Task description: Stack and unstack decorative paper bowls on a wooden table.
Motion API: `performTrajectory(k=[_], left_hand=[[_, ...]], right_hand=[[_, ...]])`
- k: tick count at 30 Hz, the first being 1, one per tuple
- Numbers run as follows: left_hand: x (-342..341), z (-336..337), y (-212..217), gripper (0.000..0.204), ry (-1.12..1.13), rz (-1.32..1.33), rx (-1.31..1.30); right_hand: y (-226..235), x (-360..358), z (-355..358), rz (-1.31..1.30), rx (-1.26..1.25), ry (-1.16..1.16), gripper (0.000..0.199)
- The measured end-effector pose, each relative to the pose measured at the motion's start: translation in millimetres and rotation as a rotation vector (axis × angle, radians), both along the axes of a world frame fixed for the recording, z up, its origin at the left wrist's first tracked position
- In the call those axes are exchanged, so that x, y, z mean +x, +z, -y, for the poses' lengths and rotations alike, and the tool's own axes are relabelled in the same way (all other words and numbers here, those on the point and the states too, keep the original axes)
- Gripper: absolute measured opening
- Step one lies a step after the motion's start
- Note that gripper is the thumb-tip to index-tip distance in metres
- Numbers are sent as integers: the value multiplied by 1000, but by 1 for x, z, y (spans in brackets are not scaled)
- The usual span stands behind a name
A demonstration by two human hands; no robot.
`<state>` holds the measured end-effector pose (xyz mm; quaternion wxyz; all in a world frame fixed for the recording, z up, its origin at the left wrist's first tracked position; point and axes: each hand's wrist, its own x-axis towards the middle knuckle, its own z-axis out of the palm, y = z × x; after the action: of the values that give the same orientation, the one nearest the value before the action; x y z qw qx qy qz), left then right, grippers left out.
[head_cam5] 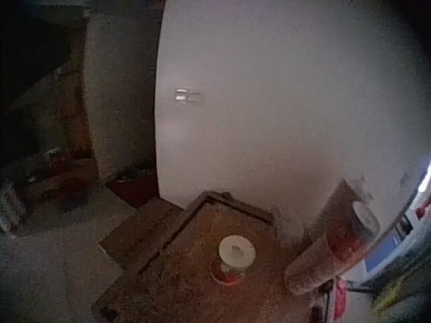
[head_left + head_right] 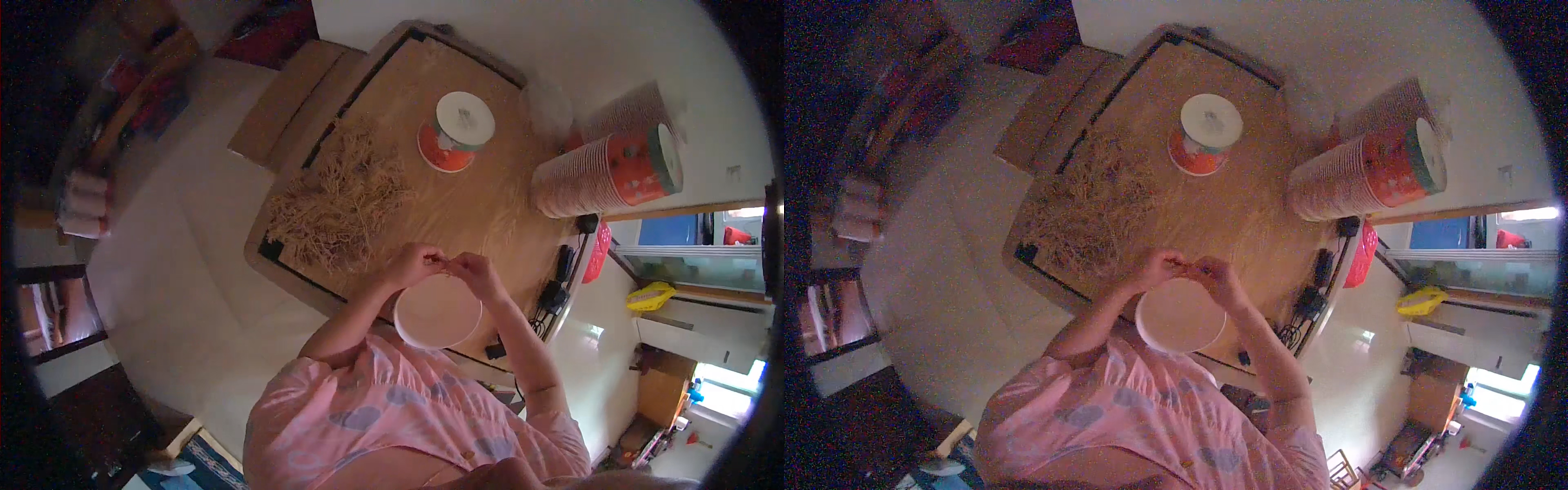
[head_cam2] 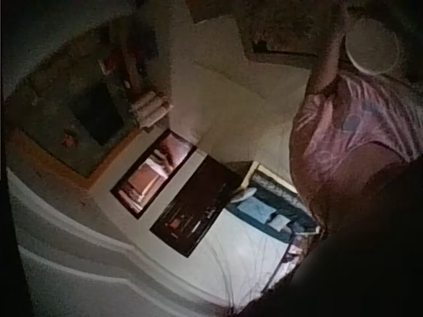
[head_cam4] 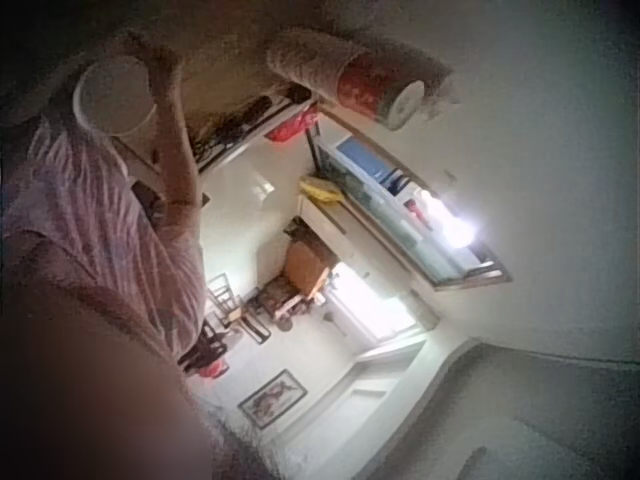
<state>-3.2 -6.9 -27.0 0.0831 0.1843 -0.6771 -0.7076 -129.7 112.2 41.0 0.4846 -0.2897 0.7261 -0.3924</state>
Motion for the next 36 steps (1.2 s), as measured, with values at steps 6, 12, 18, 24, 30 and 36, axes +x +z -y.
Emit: performTrajectory(k=[6, 12, 18, 24, 30, 36], left_hand=[[15, 6, 37, 12, -45, 42, 49], [10, 1, 51, 10, 69, -52, -78], [16, -9, 61, 8, -92, -48, -96], [14, -16, 59, 8, -83, 49, -142], [13, -17, 74, 9, -99, 67, -182], [15, -20, 70, 9, -83, -52, -287]], right_hand=[[6, -4, -10, 142, 7, 27, 13], [35, 5, -6, 8, -89, 40, 14], [48, 7, -12, 84, 17, 136, 14], [38, 8, -22, -15, -25, 211, 15], [23, 8, -33, 243, -1, 92, 18], [31, 7, -31, 163, 6, 152, 18]])
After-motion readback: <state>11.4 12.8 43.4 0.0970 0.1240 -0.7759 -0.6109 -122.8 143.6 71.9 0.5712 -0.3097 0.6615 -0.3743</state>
